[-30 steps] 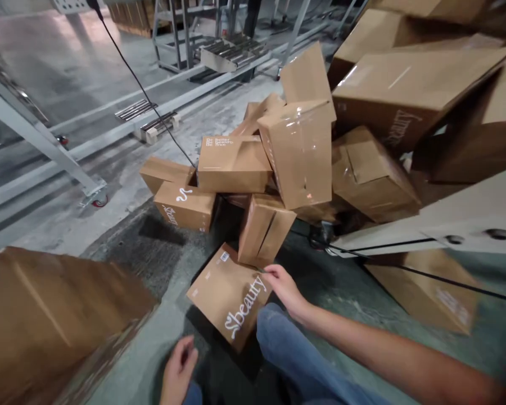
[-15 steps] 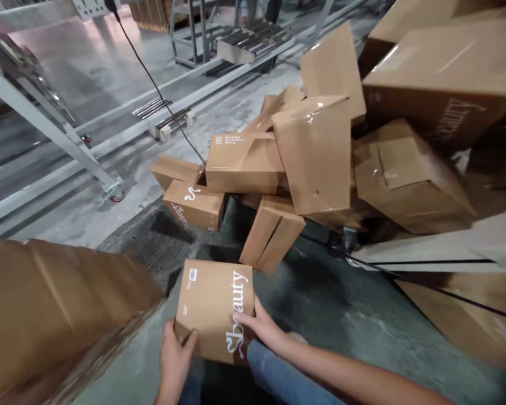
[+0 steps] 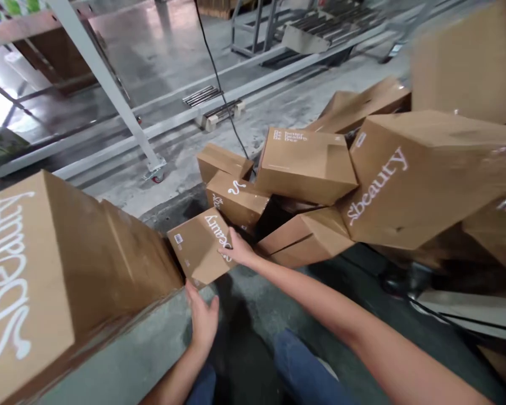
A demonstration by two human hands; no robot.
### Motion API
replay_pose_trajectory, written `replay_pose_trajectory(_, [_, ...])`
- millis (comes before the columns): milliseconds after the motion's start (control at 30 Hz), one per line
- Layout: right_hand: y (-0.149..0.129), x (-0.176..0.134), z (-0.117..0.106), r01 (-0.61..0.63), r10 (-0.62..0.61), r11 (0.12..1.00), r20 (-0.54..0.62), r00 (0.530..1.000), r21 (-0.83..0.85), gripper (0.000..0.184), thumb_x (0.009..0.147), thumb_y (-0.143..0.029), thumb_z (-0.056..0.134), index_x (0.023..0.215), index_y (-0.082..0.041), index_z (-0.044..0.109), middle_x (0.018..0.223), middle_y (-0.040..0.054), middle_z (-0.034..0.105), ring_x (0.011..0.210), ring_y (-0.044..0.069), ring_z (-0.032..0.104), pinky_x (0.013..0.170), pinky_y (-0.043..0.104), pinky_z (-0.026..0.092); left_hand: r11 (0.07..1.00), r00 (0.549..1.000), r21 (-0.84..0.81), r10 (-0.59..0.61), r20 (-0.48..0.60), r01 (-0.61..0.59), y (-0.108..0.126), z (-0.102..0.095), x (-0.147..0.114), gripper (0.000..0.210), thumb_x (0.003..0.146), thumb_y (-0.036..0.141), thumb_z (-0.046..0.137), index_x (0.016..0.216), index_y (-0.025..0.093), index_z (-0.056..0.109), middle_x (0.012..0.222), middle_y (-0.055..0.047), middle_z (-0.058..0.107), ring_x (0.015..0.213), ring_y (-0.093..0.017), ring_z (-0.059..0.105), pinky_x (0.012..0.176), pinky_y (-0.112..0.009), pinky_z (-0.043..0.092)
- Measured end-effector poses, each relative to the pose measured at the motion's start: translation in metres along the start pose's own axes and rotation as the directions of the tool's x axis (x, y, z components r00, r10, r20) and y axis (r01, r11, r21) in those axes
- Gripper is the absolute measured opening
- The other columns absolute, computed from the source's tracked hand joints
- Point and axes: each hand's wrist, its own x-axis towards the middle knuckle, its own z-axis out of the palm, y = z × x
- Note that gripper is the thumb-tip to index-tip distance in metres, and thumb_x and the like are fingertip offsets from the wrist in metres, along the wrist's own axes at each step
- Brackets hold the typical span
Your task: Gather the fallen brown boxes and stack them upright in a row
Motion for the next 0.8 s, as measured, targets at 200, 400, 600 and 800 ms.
replay_pose_trajectory(200, [-0.009, 0.018, 0.031, -0.105, 0.107, 0.984, 0.007, 0.994, -0.145, 0.083, 0.086, -0.031, 0.072, 0.155, -0.007, 0.031, 0.141, 0.0288, 0.054, 0.120, 0.039, 0.062, 0.095, 0.045, 0.050, 0.461, 0.775, 0.653, 0.536, 0.335, -0.601, -0.009, -0.008, -0.007, 0.076, 0.078, 0.008, 0.053, 0.152, 0.000, 0.039, 0.165, -0.028, 0.018, 0.153, -0.047, 0.016, 0.117, -0.069, 0.034])
replay_pose_trajectory(400, [-0.010, 0.000, 0.032, -0.001, 0.013, 0.976, 0.052, 0.999, -0.218, 0.079, 0.088, -0.028, 0.068, 0.155, -0.004, 0.034, 0.143, 0.0263, 0.056, 0.120, 0.035, 0.063, 0.096, 0.041, 0.052, 0.004, 0.745, 0.884, 0.541, 0.390, -0.467, -0.015, -0.019, 0.054, 0.054, 0.089, 0.004, 0.053, 0.142, 0.014, 0.058, 0.140, -0.031, 0.054, 0.129, -0.046, 0.055, 0.110, -0.060, 0.048])
replay_pose_trajectory(600, [-0.057, 0.012, -0.051, 0.270, -0.425, 0.829, -0.239, 0.873, -0.489, 0.062, 0.093, -0.020, 0.059, 0.152, -0.014, 0.043, 0.164, 0.0187, 0.030, 0.153, 0.035, 0.021, 0.127, 0.052, 0.012, -0.084, 0.790, 0.930, 0.503, 0.349, -0.358, -0.006, -0.017, 0.062, 0.056, 0.093, 0.006, 0.052, 0.147, 0.019, 0.051, 0.137, -0.036, 0.053, 0.116, -0.045, 0.064, 0.104, -0.057, 0.052])
replay_pose_trajectory(800, [-0.072, 0.071, -0.110, 0.187, -0.352, 0.864, -0.296, 0.888, -0.467, 0.081, 0.068, -0.012, 0.076, 0.142, 0.002, 0.048, 0.153, 0.0314, 0.039, 0.143, 0.044, 0.034, 0.120, 0.054, 0.022, 0.052, 0.877, 0.927, 0.349, 0.331, -0.371, 0.004, -0.013, 0.062, 0.058, 0.094, 0.001, 0.039, 0.149, 0.019, 0.045, 0.144, -0.037, 0.045, 0.128, -0.048, 0.053, 0.105, -0.061, 0.049])
